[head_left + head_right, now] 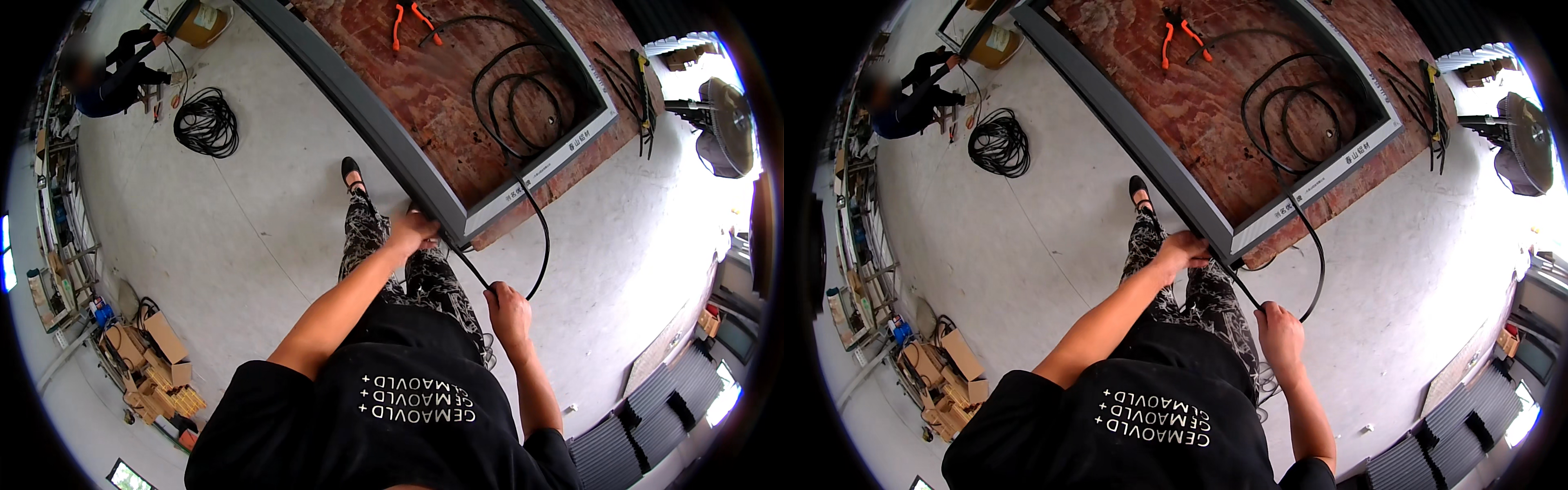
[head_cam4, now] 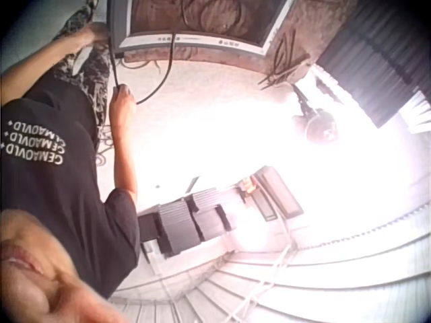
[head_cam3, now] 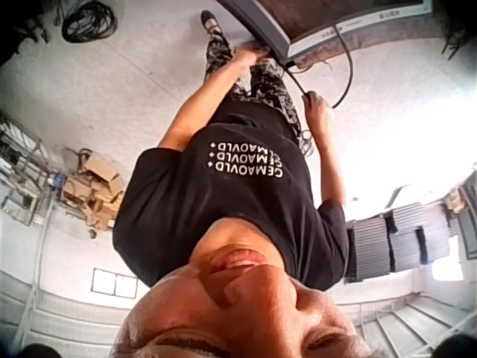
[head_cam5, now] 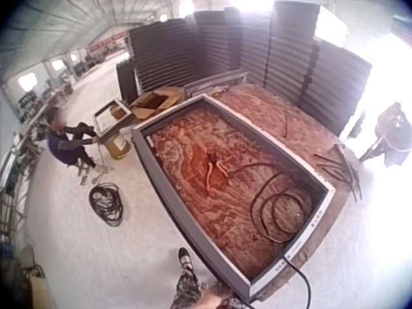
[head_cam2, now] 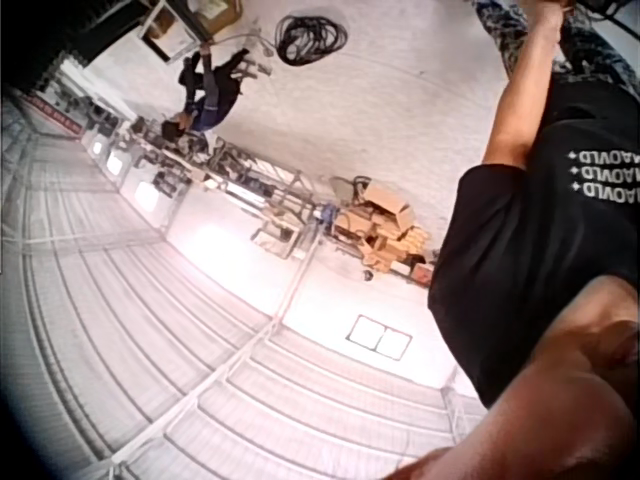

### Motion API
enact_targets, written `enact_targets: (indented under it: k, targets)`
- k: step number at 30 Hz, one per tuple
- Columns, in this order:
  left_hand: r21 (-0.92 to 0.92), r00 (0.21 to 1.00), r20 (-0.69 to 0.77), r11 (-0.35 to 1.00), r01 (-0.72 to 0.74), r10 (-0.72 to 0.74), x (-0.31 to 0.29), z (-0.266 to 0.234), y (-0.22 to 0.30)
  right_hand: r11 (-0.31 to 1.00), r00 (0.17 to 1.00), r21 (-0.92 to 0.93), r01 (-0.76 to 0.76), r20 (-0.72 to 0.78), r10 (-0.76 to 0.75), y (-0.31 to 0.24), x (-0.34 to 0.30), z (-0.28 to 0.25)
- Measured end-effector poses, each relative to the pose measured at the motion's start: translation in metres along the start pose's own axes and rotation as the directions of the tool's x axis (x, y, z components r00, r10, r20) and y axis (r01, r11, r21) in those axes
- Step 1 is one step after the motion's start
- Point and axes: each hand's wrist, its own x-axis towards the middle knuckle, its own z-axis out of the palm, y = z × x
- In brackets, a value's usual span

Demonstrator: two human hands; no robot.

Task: The person fits a rubber gasket into the groove of a metal window frame, using pliers to trim the excess material and then stacking the completed frame with others.

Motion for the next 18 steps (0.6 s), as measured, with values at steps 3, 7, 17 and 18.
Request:
enact_targets:
  k: [3,7,17,18]
  targets:
    - [0.006,1.0,-0.028,1.0,0.013,-0.013,0.006,0.002,-0.013,1.0,1.0,-0.007,0.001,0.019,-0.001,-0.001,0.003,0.002]
    - [-0.024,0.999,-0.013,0.999,0.041,-0.041,0.002,0.006,-0.015,1.0,0.999,-0.014,0.014,0.035,-0.013,0.003,0.003,0.007]
    - [-0.005,0.996,0.042,0.997,0.075,-0.074,-0.011,0.027,-0.039,0.999,0.998,-0.029,0.025,0.064,-0.023,0.0,0.006,0.009]
    - [0.028,0.996,0.036,0.996,0.079,-0.08,-0.009,0.028,-0.04,0.999,0.997,-0.034,0.025,0.069,-0.022,-0.002,0.007,0.008]
